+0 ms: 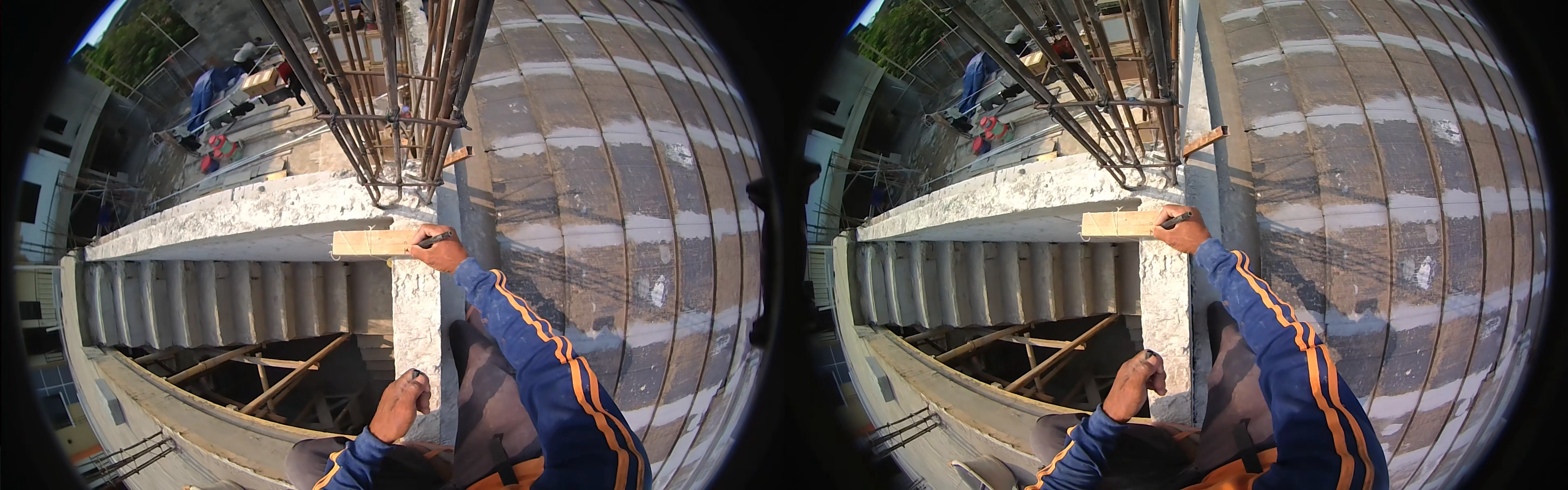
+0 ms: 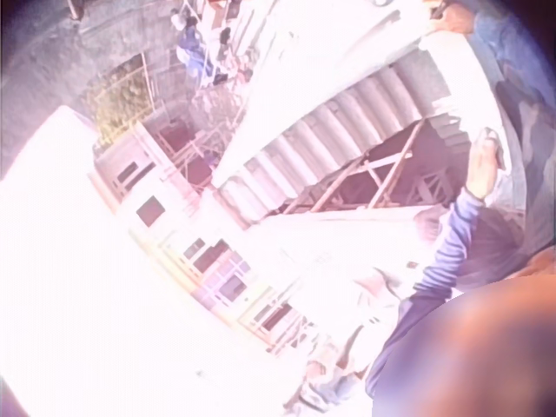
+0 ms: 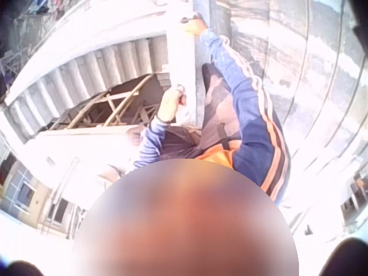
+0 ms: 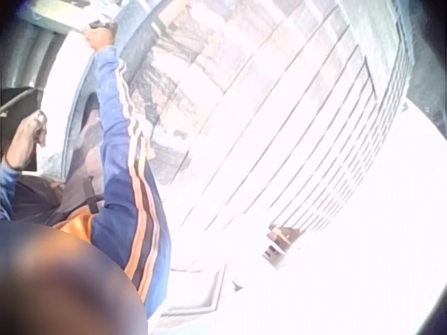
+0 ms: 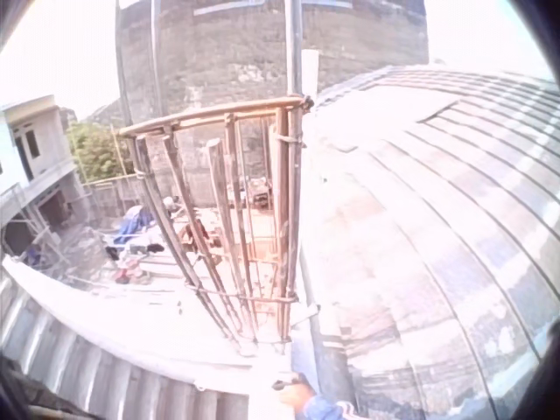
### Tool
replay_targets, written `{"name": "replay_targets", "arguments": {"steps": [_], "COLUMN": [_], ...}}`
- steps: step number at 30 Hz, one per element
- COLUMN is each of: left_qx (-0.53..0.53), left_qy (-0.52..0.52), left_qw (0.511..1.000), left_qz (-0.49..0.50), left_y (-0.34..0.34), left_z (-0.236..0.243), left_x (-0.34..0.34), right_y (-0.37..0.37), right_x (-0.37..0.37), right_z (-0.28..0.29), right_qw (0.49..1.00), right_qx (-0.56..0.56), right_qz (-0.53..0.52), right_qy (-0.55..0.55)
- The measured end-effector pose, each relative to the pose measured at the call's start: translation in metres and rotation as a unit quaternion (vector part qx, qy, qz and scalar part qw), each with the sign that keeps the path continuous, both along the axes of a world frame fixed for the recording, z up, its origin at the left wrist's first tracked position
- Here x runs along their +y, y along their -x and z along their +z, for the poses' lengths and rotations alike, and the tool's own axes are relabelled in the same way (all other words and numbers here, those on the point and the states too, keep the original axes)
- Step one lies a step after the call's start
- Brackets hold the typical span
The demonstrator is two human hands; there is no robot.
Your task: The person uses a hammer to tap a wooden block against a concrete wall, then measures the wall with a tape measure and marks it with a pen. The person repeats the measuring and marking process multiple times.
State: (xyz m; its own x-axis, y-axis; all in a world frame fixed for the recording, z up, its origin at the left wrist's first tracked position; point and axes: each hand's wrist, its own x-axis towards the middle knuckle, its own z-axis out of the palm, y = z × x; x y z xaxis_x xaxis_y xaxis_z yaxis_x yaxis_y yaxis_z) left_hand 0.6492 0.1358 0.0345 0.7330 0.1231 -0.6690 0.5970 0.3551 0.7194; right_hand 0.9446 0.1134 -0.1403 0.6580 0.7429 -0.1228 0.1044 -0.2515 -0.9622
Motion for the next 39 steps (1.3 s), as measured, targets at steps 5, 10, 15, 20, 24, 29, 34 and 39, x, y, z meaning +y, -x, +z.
{"name": "replay_targets", "arguments": {"steps": [5, 10, 15, 20, 24, 29, 34, 39], "left_qx": [-0.005, -0.01, -0.012, -0.007, -0.002, 0.005, -0.04, -0.076], "left_qy": [-0.007, -0.007, -0.015, -0.01, -0.004, -0.014, -0.107, -0.35], "left_qw": [1.0, 1.0, 1.0, 1.0, 1.0, 1.0, 0.992, 0.934], "left_qz": [0.012, 0.001, 0.006, 0.005, 0.012, 0.028, 0.043, 0.005], "left_y": [0.003, 0.004, 0.003, 0.0, -0.001, -0.002, -0.004, -0.008], "left_z": [0.002, 0.003, 0.003, 0.003, 0.003, 0.001, -0.003, -0.009], "left_x": [-0.004, -0.002, -0.002, -0.003, -0.003, -0.003, 0.007, 0.015], "right_y": [0.0, -0.002, -0.003, -0.002, 0.001, -0.005, 0.007, 0.062], "right_x": [0.002, 0.001, 0.0, 0.002, 0.001, -0.002, -0.014, -0.055], "right_z": [-0.001, -0.005, -0.007, -0.007, -0.007, -0.008, 0.021, 0.097], "right_qw": [1.0, 1.0, 1.0, 0.999, 1.0, 0.999, 0.973, 0.96], "right_qx": [0.019, 0.006, -0.001, 0.008, -0.002, -0.009, 0.226, 0.278], "right_qz": [-0.008, -0.004, 0.017, -0.022, -0.017, 0.031, -0.037, 0.035], "right_qy": [-0.017, -0.004, 0.011, -0.026, -0.022, -0.005, 0.009, -0.025]}}
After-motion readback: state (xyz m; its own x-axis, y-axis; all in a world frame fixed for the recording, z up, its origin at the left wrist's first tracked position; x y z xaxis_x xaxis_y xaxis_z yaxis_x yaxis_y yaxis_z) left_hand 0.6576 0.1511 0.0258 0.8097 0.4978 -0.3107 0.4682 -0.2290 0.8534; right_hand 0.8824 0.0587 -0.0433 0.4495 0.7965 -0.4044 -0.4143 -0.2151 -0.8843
